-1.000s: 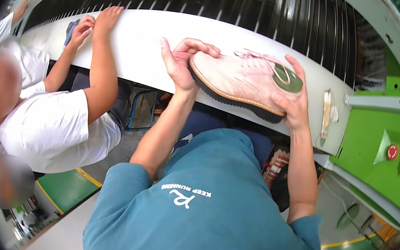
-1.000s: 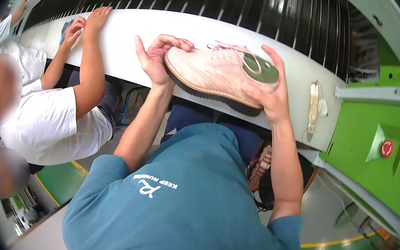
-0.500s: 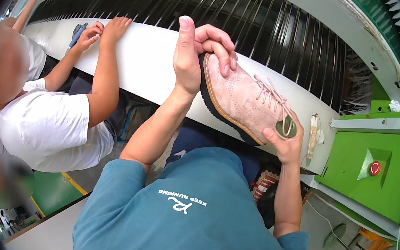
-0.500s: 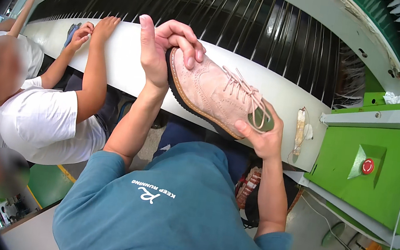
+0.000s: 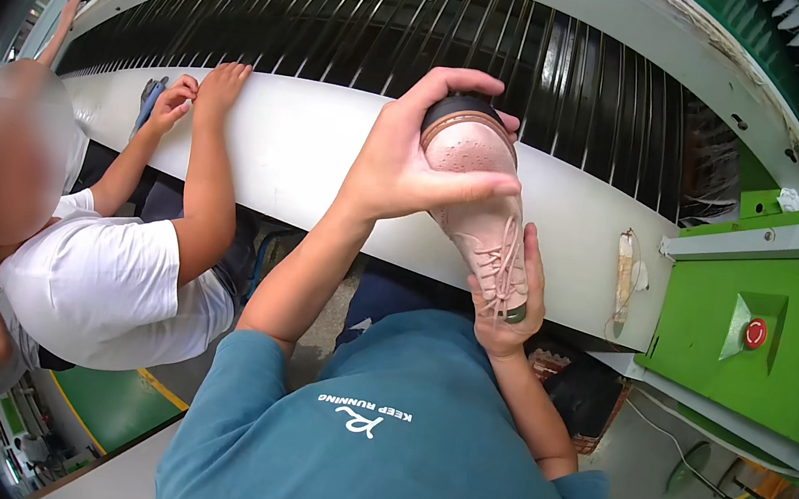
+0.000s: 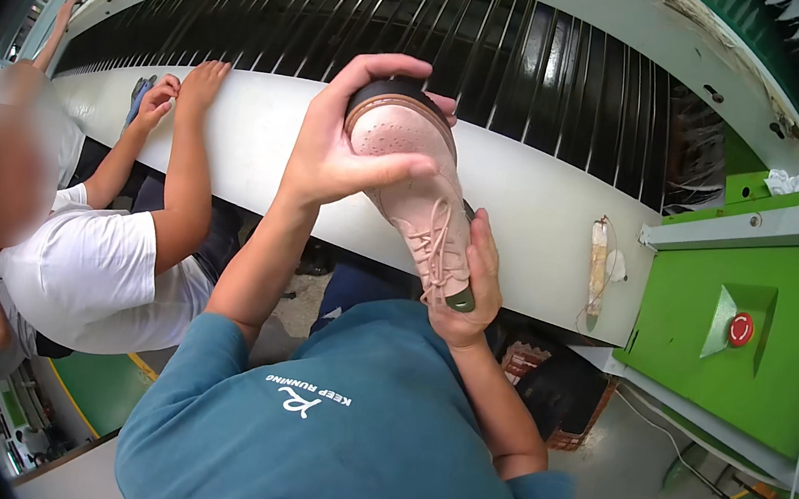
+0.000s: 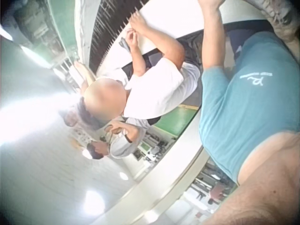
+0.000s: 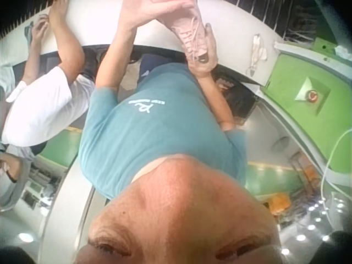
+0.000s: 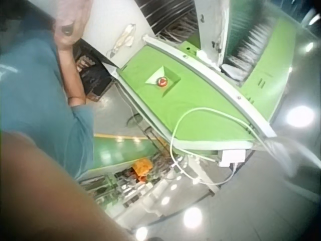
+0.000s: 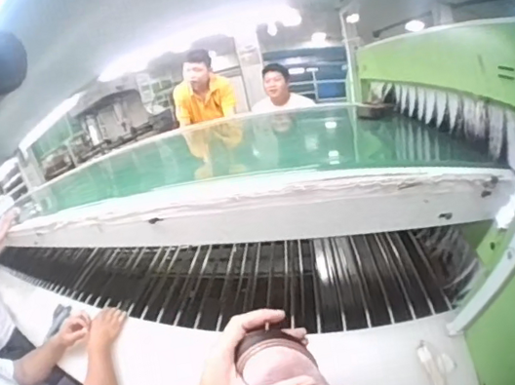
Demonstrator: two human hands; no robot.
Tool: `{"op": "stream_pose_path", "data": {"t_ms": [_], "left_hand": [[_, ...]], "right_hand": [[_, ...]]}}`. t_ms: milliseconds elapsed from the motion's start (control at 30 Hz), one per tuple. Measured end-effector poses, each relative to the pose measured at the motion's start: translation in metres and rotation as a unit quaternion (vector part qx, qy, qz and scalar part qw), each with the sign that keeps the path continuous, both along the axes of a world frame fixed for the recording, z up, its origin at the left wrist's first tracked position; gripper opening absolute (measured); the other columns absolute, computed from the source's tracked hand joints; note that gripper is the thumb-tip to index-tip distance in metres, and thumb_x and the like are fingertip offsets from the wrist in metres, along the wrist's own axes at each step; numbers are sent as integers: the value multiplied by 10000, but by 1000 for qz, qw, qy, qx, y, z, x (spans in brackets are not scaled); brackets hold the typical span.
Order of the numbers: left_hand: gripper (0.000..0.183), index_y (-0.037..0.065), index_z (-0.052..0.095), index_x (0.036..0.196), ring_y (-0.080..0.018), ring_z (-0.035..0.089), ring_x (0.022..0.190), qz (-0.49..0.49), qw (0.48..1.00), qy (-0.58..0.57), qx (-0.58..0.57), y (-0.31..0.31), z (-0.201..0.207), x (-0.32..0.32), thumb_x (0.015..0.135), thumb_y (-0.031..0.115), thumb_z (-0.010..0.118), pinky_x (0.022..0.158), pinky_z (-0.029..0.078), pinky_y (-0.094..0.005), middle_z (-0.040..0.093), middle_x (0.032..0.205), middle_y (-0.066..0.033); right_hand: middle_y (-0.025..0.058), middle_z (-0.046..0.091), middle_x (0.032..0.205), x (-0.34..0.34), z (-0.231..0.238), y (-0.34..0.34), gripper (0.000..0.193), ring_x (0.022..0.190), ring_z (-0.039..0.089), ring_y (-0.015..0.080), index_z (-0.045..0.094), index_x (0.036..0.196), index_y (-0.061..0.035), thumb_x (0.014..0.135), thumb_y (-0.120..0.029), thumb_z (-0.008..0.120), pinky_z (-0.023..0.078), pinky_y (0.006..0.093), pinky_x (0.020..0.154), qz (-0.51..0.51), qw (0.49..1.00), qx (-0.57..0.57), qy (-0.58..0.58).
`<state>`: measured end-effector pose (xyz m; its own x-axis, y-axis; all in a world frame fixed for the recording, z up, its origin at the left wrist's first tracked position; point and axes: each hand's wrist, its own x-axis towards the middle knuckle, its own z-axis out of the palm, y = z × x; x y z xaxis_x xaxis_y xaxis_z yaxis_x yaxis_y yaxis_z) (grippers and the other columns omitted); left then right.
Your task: The person assembles shoes by hand on a factory assembly line. They pick up a shoe sole and a shoe upper, align them, and press the sole onto the upper to attach it. The person repeats this process for multiple shoes, including pink and brown models, and places the finished shoes on the conveyor belt.
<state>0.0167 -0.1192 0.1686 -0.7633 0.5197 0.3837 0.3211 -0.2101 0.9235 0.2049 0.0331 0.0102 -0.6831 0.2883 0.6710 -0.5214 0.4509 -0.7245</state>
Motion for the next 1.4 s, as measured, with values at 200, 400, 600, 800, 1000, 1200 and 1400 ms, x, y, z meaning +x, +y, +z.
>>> {"op": "stream_pose_path", "data": {"t_ms": [200,400,600,800,1000,1200,1400], "left_hand": [[655,23,666,1425,-241,820,1077,-10,999,46,-7,4,-3,-8,868,219,951,991,654,-398,833,1150,-153],[424,-6,749,1257,-257,828,1044,-3,995,91,-37,8,-2,-24,916,209,880,958,661,-404,839,1128,-168],[357,-29,744,1226,-286,832,1045,-5,995,87,-56,6,-14,-47,944,178,817,959,669,-435,836,1122,-211],[352,-22,739,1225,-273,824,1060,6,997,66,-49,-1,-29,-61,964,201,819,979,655,-439,836,1100,-195],[395,-7,713,1282,-271,810,1110,-14,1000,14,-12,1,-19,-44,976,207,839,1006,641,-438,822,1184,-181],[620,-21,757,1007,-191,697,728,125,986,-96,60,-8,-40,-42,1170,540,548,696,562,-344,738,841,-126],[607,15,678,936,-268,644,706,95,947,-224,208,-21,-71,-53,1197,522,470,705,559,-406,639,769,-133]], "right_hand": [[343,490,1682,-3,5,-3,815,1529,561,486,455,1635,22,979,-144,910,504,530,1253,-25,999,38,19],[356,536,1631,-4,17,-3,801,1477,609,476,467,1622,37,974,-127,909,536,518,1212,-32,999,33,-21],[357,589,1586,-15,33,-3,725,1414,662,466,544,1562,87,970,-140,894,563,495,1165,-45,998,38,-37],[347,616,1559,-26,41,-2,693,1367,692,463,586,1535,95,962,-140,896,580,481,1134,-11,998,-5,-61],[331,607,1555,-20,31,1,767,1363,665,482,599,1551,45,896,-154,945,557,525,1144,-31,998,51,-22],[244,563,1573,-4,75,-25,984,1438,566,443,649,1548,-70,706,-361,1066,486,548,1197,20,978,208,-18],[114,744,1086,-55,94,-13,463,951,734,206,718,1251,-41,952,-326,927,597,355,854,87,981,-22,-169]]}}
